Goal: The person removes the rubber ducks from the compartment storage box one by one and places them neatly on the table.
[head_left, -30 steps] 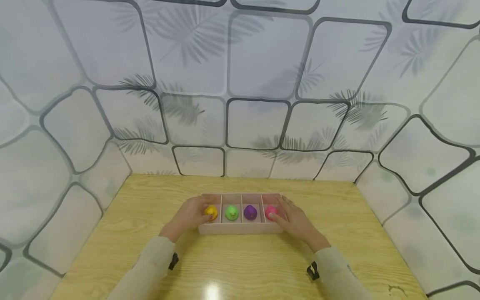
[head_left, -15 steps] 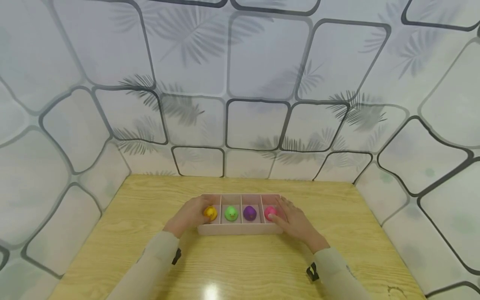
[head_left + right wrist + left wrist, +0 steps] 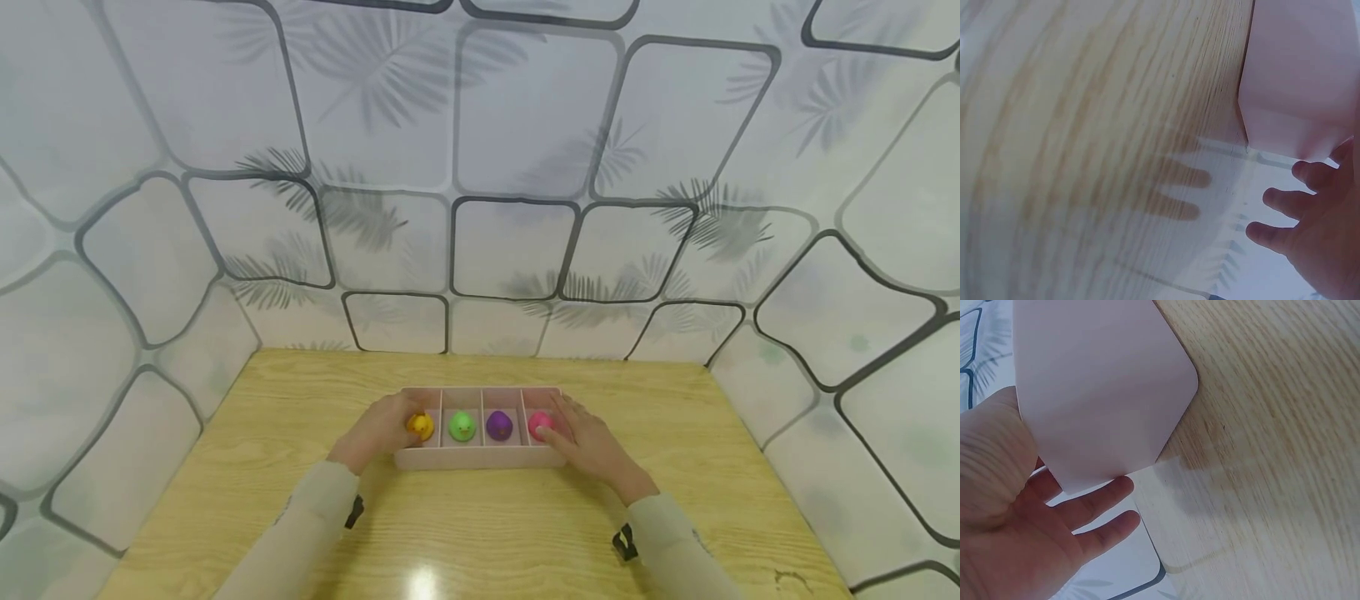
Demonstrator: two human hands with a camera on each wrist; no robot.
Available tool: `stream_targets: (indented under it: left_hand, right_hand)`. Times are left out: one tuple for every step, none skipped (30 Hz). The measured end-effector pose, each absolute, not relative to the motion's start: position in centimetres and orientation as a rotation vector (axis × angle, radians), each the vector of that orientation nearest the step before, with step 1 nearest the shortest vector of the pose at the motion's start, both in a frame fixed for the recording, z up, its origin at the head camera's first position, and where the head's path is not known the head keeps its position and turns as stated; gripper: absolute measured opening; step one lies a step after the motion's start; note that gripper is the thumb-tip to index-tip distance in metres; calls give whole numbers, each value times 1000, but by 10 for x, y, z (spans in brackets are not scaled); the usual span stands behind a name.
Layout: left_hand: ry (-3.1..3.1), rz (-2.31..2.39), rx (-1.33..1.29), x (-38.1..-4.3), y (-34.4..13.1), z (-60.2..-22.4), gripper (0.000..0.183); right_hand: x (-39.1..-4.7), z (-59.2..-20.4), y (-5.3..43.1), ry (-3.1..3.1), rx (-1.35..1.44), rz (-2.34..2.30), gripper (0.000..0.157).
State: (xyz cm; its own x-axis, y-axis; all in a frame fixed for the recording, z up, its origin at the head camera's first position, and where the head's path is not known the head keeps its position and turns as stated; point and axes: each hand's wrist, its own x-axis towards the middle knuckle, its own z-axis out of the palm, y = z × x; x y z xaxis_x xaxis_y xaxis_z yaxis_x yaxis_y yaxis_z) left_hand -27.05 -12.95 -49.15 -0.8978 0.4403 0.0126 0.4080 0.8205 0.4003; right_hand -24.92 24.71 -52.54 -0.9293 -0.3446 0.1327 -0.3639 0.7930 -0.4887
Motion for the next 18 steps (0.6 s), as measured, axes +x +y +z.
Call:
stream_targets:
  left_hand:
    - [2921,610,681,-271,-130,-492,26]
    - [2918,611,676,-270,-130,-492,26]
    - [2916,611,673,-271,-130,-492,26]
    - [2915,612,669,-270,-130,-491,27]
    - [2915,615,669,-270,-130,-491,28]
    - [2918,616,674,-270,-130,-490,29]
    - [2918,633,671,-269,-130,-490,32]
    - [2917,656,666,-269,-130,-489,35]
    - [2918,678,658,-268,-130,-489,36]
    - [2919,701,646,-268,-131,-488,37]
    - [2915,730,639,-267,-131,-487,41]
    - [2908,765,631,-266,-132,-487,44]
    - [2895,805,618,-266,-133,-486,48]
    - [2887,831,614,-266,-134,-486,49]
    - [2879,853,612,-265,-135,-485,49]
    - [2870,874,623,-265,-136,-484,52]
    - [2860,891,631,-265,-137,-482,55]
    - [2849,910,631,-265,-138,-481,54]
  right_hand:
    - [-249,-526,247,-2938,580,815,77]
    - [-250,-526,247,-2938,579,814,77]
    - [-250,-527,247,-2938,580,812,77]
    - [-250,-527,247,-2938,581,813,78]
    - [-250,-527,247,-2939,580,816,78]
    - [-250,-527,247,-2939,580,818,78]
    - [-250,-528,247,-2939,580,825,78]
    - [-250,-527,247,-2940,579,832,78]
    - [-250,-527,247,-2940,580,838,78]
    - [-250,-527,247,-2941,578,845,78]
    - [-250,-527,247,-2942,577,849,78]
    - [-249,-527,247,-2942,575,848,78]
    - [-249,-527,247,-2945,574,848,78]
    - [-249,-527,247,-2949,573,847,78]
    - [-249,-527,247,-2952,571,846,78]
    - [-249,-527,247,-2955,566,847,78]
    - [-249,-528,247,-2959,562,846,78]
    - [-249,-528,247,-2962,558,845,78]
